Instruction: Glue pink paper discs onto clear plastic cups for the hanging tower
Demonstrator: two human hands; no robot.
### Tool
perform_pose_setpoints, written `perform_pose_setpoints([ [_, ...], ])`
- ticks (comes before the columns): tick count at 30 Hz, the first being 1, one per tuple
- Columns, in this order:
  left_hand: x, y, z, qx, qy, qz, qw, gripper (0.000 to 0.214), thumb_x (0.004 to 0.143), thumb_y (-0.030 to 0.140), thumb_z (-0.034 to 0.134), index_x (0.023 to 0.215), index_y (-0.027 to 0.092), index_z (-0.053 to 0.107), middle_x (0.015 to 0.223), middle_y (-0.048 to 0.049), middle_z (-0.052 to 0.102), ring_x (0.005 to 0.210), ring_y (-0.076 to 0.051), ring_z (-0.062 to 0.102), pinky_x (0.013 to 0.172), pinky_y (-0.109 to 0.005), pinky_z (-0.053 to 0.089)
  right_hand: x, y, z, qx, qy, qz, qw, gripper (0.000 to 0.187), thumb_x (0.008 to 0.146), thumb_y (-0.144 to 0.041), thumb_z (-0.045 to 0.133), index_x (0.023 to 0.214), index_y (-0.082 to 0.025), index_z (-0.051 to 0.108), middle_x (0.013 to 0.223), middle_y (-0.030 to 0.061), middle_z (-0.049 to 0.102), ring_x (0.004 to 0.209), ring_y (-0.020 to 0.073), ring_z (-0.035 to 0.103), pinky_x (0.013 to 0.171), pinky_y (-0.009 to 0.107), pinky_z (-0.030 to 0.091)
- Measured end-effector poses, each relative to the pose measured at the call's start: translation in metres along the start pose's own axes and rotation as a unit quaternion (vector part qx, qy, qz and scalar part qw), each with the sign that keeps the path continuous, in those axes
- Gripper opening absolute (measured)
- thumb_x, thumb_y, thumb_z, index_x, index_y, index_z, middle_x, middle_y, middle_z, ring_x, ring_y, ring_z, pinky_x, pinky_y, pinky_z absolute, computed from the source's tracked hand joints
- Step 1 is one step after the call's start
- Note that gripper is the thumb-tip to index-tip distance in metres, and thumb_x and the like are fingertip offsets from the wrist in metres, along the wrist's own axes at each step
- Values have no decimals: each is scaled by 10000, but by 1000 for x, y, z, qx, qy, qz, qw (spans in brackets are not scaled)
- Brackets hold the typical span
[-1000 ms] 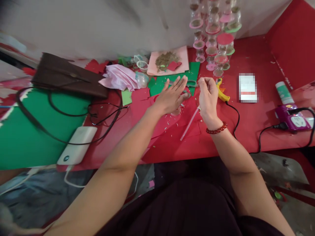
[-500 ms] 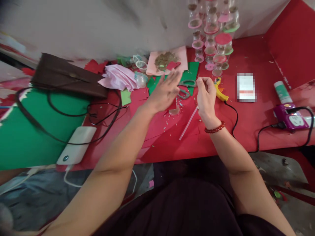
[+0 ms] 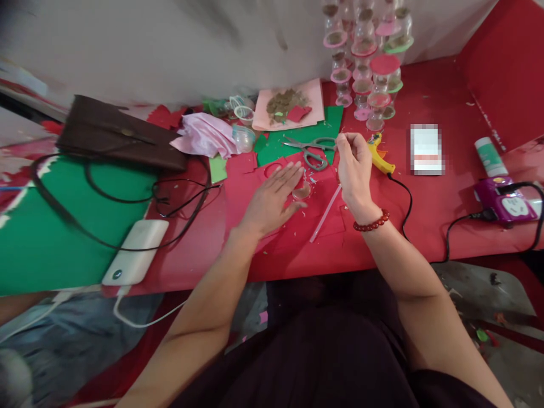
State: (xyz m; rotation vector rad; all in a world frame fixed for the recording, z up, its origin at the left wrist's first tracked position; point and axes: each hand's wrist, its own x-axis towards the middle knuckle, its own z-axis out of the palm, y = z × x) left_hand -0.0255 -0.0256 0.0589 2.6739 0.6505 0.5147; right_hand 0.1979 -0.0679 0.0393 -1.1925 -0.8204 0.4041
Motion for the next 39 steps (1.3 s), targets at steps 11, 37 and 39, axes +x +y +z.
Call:
perform_pose_setpoints([
  [11,-18,-17,21,-137,198,-177,954,847,859,649,745,1558,257,470,1656,-169,491,1579,-329,410,1310,-557,297,2,3,2,-41,-11,-30,999,416,1037,-642,500,892,-259,573,793,-11,504,740,131,545,679,278,485],
  [37,34,7,12,-755,42,-285,589,251,827,256,600,979,144,765,906,-95,806,828,-196,774,696,-261,600,-12,-16,8,-41,-150,-51,986,255,913,-307,698,1167,-289,685,1265,54,718,1037,172,680,900,338,587],
  [39,31,5,14,-774,24,-282,566,269,827,269,588,976,127,762,846,-97,793,769,-187,768,628,-235,584,-14,-18,9,-49,-180,-80,979,274,920,-292,695,1194,-302,706,1325,67,716,1157,202,683,949,374,592],
])
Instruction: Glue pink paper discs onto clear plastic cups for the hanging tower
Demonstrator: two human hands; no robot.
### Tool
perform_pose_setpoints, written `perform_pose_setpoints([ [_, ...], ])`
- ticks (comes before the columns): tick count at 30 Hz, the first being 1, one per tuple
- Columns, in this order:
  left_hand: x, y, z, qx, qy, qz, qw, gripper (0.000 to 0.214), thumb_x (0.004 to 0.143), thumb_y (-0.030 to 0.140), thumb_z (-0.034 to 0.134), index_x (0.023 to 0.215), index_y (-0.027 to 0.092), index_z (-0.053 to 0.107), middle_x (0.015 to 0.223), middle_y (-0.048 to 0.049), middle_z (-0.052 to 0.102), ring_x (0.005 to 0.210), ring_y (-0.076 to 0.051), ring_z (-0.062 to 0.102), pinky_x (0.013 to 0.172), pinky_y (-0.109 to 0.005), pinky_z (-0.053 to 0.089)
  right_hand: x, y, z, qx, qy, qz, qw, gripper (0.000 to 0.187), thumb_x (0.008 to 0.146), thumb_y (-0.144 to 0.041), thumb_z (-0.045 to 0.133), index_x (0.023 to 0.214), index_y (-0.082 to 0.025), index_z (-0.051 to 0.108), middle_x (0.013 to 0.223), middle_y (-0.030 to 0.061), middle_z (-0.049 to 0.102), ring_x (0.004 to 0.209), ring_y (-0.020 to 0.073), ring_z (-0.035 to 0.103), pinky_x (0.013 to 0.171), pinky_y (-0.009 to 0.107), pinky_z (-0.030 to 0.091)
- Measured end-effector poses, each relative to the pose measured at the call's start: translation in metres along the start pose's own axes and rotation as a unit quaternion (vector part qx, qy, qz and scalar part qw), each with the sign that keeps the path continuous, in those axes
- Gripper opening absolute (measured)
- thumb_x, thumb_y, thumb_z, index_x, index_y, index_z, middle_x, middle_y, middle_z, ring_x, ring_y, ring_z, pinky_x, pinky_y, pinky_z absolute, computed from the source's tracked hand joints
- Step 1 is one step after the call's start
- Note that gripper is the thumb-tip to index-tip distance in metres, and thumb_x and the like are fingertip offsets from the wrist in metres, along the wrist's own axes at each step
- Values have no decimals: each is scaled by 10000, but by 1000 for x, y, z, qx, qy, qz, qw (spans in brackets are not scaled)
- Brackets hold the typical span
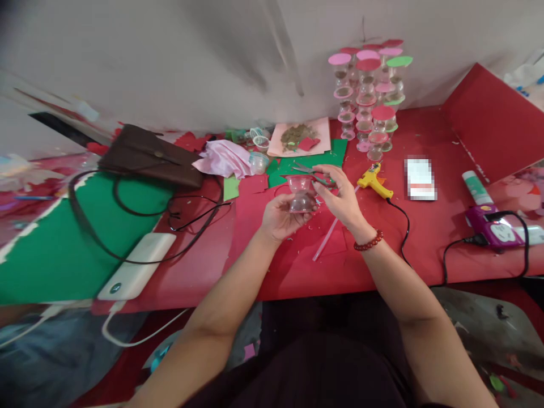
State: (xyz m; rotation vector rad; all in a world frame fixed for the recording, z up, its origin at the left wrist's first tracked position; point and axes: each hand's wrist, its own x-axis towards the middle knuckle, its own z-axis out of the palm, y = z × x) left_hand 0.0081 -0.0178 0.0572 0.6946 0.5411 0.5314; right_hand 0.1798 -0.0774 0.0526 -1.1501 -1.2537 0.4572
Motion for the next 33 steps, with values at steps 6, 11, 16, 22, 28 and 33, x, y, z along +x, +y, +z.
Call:
perform_pose_setpoints([
  [6,-3,0,-6,-2,-44,-40,998,306,864,319,588,1026,108,739,852,-120,795,830,-230,794,649,-260,616,-2,6,6,-18,5,-33,999,176,960,-291,640,1085,-282,764,1150,61,798,1070,210,744,909,389,611],
  [11,-1,-3,-12,19,-50,-33,998,278,885,311,606,1001,106,754,865,-140,806,904,-267,802,719,-303,638,-3,9,5,-102,29,-64,992,167,965,-305,625,1020,-290,783,1040,54,816,983,229,760,912,432,622],
  [16,-3,-3,-12,47,-59,-23,997,292,889,354,638,979,109,768,888,-145,813,927,-288,807,698,-310,639,-2,12,2,-156,20,-127,979,165,975,-310,600,990,-278,761,1008,74,811,951,247,760,889,452,629],
  [22,-8,-4,-8,76,-43,-5,996,249,901,309,670,1019,118,778,949,-135,825,894,-277,804,766,-374,650,-4,12,3,-166,40,-141,975,161,971,-291,577,974,-283,737,988,76,803,949,247,749,896,459,625],
  [28,-7,-1,-10,24,-51,-25,998,355,942,394,607,886,82,766,815,-147,801,783,-263,806,677,-302,632,-5,6,5,-140,52,-124,981,141,942,-337,612,919,-263,730,894,58,795,789,211,727,784,400,621],
  [33,-7,4,-9,-30,-78,-53,995,394,960,400,548,902,63,744,829,-167,805,792,-264,807,626,-264,622,-7,7,8,-115,36,-95,988,178,915,-326,602,969,-240,748,876,37,792,797,183,730,788,350,616],
])
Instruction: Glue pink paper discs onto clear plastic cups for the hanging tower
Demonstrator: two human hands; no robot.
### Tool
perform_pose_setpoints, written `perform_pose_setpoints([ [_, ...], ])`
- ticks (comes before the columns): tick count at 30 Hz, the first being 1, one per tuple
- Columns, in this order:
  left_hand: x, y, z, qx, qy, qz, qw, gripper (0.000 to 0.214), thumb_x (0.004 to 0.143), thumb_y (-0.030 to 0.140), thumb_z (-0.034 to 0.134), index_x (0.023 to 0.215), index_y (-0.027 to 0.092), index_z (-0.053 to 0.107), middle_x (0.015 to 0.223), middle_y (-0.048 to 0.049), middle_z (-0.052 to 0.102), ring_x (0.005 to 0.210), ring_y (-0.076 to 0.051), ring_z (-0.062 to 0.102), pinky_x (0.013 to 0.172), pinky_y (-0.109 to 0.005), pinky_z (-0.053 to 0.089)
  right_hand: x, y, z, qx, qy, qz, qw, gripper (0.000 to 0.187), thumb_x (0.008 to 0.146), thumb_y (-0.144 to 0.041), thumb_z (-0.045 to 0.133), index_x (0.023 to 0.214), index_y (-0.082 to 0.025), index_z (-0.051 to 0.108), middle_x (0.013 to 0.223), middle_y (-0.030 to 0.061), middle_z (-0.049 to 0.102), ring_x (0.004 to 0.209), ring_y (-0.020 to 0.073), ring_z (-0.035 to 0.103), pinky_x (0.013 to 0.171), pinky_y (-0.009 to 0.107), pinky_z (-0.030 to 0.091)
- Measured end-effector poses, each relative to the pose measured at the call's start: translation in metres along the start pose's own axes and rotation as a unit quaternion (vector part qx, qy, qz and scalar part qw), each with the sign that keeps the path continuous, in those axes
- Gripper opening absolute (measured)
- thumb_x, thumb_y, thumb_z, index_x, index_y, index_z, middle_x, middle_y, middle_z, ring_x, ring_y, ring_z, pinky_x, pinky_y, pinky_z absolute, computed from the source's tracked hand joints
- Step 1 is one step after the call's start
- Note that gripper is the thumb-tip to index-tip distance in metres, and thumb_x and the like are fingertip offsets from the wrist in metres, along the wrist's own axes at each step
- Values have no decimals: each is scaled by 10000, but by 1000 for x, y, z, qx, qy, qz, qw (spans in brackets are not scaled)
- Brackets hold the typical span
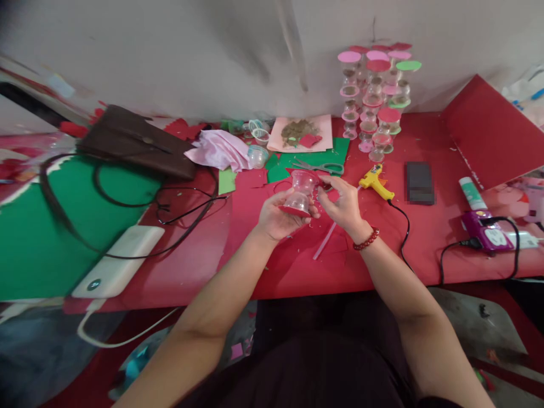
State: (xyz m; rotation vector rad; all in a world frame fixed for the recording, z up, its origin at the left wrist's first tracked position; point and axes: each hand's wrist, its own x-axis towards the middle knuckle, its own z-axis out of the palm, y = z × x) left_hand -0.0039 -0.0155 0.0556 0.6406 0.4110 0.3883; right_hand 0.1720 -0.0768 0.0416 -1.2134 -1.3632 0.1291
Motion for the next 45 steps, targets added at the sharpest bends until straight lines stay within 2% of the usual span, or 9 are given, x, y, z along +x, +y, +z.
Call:
perform_pose_setpoints([
  [4,0,-1,1,-22,-10,-15,1000,400,963,415,541,914,65,730,827,-167,802,776,-264,803,599,-253,617,-1,1,2,-10,15,14,1000,158,913,-321,611,903,-241,747,836,25,790,755,172,728,756,327,612],
  [9,0,-5,5,-1,0,1,1000,394,925,416,590,886,57,748,809,-156,797,734,-262,798,555,-244,601,-1,-1,1,-35,35,0,999,137,899,-273,625,807,-242,722,788,17,781,706,161,717,738,304,604],
  [12,1,-6,6,28,27,7,999,363,909,397,613,868,66,757,790,-149,795,727,-254,795,546,-241,588,1,-4,-3,-40,22,7,999,116,875,-259,624,848,-236,735,828,18,792,737,162,722,758,305,604],
  [16,2,-7,6,71,96,27,992,252,887,331,658,896,97,754,777,-120,791,692,-240,777,544,-273,581,4,-9,-8,-33,7,15,999,179,856,-262,627,966,-234,765,918,29,809,811,176,733,803,333,607],
  [20,1,-9,12,94,128,36,987,226,865,329,702,872,108,749,779,-106,779,665,-217,755,528,-271,551,5,-8,-9,-66,13,0,998,141,862,-270,625,877,-248,764,825,20,793,773,192,736,782,356,611],
  [24,-1,-10,20,107,141,36,984,245,829,368,715,818,126,749,742,-87,757,649,-201,730,539,-277,530,4,-2,-10,-98,26,-25,995,143,852,-240,618,846,-257,760,837,19,801,801,205,758,809,376,619],
  [33,3,-18,18,196,199,136,951,366,614,496,883,729,175,752,671,-20,709,651,-156,648,659,-282,504,4,0,-12,-113,-3,-49,992,165,867,-223,616,912,-251,772,885,32,816,825,216,773,818,387,623],
  [42,3,-18,20,286,198,157,924,350,669,496,843,698,177,704,665,-12,672,646,-139,604,691,-287,489,3,0,-13,-163,-21,-70,984,160,861,-206,614,885,-238,769,842,36,808,797,207,762,786,360,613],
  [45,3,-17,20,240,211,148,936,364,711,523,827,752,176,725,705,-27,710,654,-154,647,676,-284,512,1,-3,-12,-156,2,-76,985,161,870,-199,607,850,-245,760,802,28,796,749,193,749,747,340,607],
])
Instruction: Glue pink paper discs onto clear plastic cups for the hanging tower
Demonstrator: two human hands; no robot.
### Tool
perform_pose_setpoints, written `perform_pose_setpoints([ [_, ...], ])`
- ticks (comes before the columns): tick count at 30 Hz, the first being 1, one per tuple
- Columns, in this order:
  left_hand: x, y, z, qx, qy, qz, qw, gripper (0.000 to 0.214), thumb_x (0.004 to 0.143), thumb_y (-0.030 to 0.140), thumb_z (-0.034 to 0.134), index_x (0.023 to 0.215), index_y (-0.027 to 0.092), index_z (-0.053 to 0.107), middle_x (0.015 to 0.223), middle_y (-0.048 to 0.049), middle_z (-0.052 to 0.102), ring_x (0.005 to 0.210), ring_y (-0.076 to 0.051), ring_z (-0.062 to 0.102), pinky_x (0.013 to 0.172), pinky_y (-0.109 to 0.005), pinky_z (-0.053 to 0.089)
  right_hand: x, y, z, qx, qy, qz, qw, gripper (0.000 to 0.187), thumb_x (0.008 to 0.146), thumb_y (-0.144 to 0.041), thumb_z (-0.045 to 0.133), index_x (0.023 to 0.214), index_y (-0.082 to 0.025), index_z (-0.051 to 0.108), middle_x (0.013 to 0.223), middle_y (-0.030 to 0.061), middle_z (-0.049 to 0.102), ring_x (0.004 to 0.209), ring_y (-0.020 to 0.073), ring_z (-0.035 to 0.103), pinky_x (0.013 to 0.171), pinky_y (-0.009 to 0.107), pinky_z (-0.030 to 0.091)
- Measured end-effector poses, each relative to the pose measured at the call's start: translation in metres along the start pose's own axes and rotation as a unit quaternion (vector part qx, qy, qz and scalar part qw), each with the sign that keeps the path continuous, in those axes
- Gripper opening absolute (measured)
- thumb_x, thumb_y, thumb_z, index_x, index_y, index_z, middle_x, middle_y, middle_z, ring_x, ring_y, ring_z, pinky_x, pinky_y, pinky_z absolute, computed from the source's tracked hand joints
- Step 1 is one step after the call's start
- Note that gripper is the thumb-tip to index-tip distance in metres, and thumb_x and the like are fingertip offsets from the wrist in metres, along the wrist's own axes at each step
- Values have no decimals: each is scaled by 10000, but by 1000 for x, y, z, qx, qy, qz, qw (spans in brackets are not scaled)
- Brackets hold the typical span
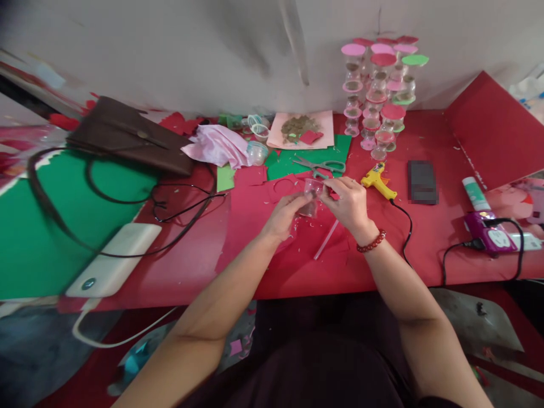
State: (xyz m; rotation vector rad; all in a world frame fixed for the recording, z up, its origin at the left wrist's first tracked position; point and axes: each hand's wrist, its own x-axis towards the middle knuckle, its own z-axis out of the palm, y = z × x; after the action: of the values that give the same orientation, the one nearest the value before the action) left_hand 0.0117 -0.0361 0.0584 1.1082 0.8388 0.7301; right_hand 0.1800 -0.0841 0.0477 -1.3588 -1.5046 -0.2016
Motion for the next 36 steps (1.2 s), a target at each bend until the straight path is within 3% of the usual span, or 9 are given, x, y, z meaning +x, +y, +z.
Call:
perform_pose_setpoints([
  [4,3,6,-2,-138,-48,-108,983,391,839,539,729,947,164,763,821,-81,781,686,-217,746,660,-329,585,-2,-6,3,34,39,45,998,164,876,-200,601,807,-256,739,789,21,790,708,176,731,736,329,615],
  [8,6,10,-3,-202,-52,-149,967,210,868,337,740,947,143,748,831,-92,797,687,-203,770,693,-316,620,-3,-9,7,53,15,83,995,151,861,-215,616,847,-255,760,831,25,807,736,181,741,758,340,628],
  [12,4,8,-2,-204,-26,-118,971,155,811,271,795,896,144,768,852,-89,815,715,-188,769,731,-299,623,-2,-9,4,50,-9,65,997,200,857,-205,626,943,-267,796,908,21,829,790,183,759,814,358,631],
  [19,3,7,-1,-174,-28,-94,980,224,722,309,871,840,143,779,809,-82,807,722,-196,758,736,-313,602,-1,-6,1,48,-10,32,998,177,870,-209,614,860,-253,786,854,27,829,773,196,774,777,357,624],
  [26,2,4,-2,-68,-2,-34,997,306,694,379,935,791,177,726,733,-30,751,676,-167,703,684,-283,510,-2,-6,2,43,-42,71,996,164,845,-200,643,862,-268,791,901,22,835,839,208,784,836,371,628],
  [29,3,2,-6,-63,21,-18,998,389,775,542,863,738,188,704,682,-24,706,624,-155,642,655,-290,469,-1,-7,2,77,-5,109,991,151,846,-205,640,850,-253,783,842,18,815,768,191,758,802,360,623],
  [31,6,2,-10,-57,64,8,996,419,817,560,820,683,195,662,624,-2,640,583,-130,579,624,-275,425,0,-9,2,111,18,158,981,143,861,-226,637,864,-239,780,812,14,800,736,176,736,772,346,614],
  [33,9,2,-13,-53,100,44,993,344,802,453,855,701,198,647,642,22,620,599,-104,559,629,-244,413,1,-12,3,153,27,217,964,133,874,-263,648,877,-229,776,797,9,790,720,163,720,741,327,604],
  [36,14,1,-15,-104,73,45,991,230,757,284,880,860,213,686,788,35,698,707,-87,635,713,-201,470,1,-17,6,225,17,298,927,124,858,-302,680,869,-217,769,775,3,778,704,143,707,692,290,592],
])
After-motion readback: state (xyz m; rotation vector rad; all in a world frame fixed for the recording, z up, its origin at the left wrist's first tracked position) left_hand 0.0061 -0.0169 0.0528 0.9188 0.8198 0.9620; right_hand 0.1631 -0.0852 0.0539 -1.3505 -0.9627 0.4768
